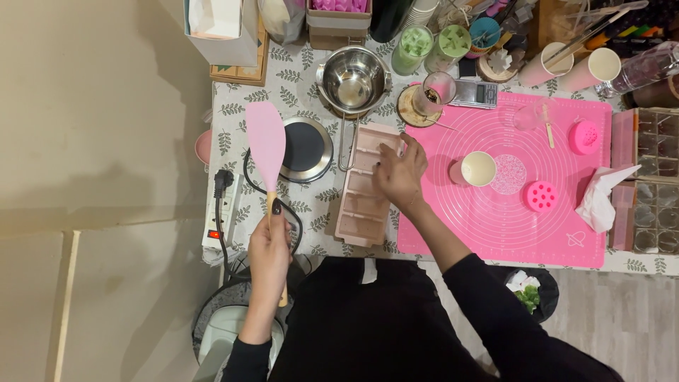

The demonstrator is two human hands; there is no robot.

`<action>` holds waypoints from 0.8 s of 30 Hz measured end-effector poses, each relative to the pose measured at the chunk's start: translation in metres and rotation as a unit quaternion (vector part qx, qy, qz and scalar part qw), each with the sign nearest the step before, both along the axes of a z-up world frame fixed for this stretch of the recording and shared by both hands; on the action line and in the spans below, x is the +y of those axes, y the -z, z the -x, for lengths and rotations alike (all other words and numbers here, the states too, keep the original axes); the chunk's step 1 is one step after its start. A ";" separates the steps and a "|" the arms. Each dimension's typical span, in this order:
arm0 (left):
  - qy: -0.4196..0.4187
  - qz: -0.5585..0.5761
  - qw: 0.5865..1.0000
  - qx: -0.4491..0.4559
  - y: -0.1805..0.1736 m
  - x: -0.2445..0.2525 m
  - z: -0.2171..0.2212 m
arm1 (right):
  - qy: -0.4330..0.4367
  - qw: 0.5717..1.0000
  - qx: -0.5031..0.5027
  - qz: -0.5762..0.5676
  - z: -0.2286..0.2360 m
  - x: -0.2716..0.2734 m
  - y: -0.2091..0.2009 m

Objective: The recorder is preparing materials for candle making, including wiping a spatula and organizing molds.

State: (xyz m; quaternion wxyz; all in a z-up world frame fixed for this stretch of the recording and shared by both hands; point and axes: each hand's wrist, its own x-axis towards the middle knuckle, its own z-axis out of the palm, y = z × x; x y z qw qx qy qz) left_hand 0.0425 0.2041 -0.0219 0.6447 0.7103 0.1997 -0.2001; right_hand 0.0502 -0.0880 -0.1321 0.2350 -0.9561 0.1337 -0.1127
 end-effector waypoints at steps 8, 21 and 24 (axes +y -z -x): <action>0.013 -0.016 1.000 0.008 -0.012 -0.005 -0.003 | -0.019 1.000 0.018 -0.002 -0.009 0.001 0.000; 0.015 -0.012 1.000 0.000 -0.005 -0.001 -0.002 | -0.029 0.999 -0.010 -0.020 -0.002 0.006 -0.005; 0.015 -0.022 1.000 0.002 -0.006 0.000 -0.002 | -0.007 0.999 -0.019 -0.027 0.003 0.002 -0.008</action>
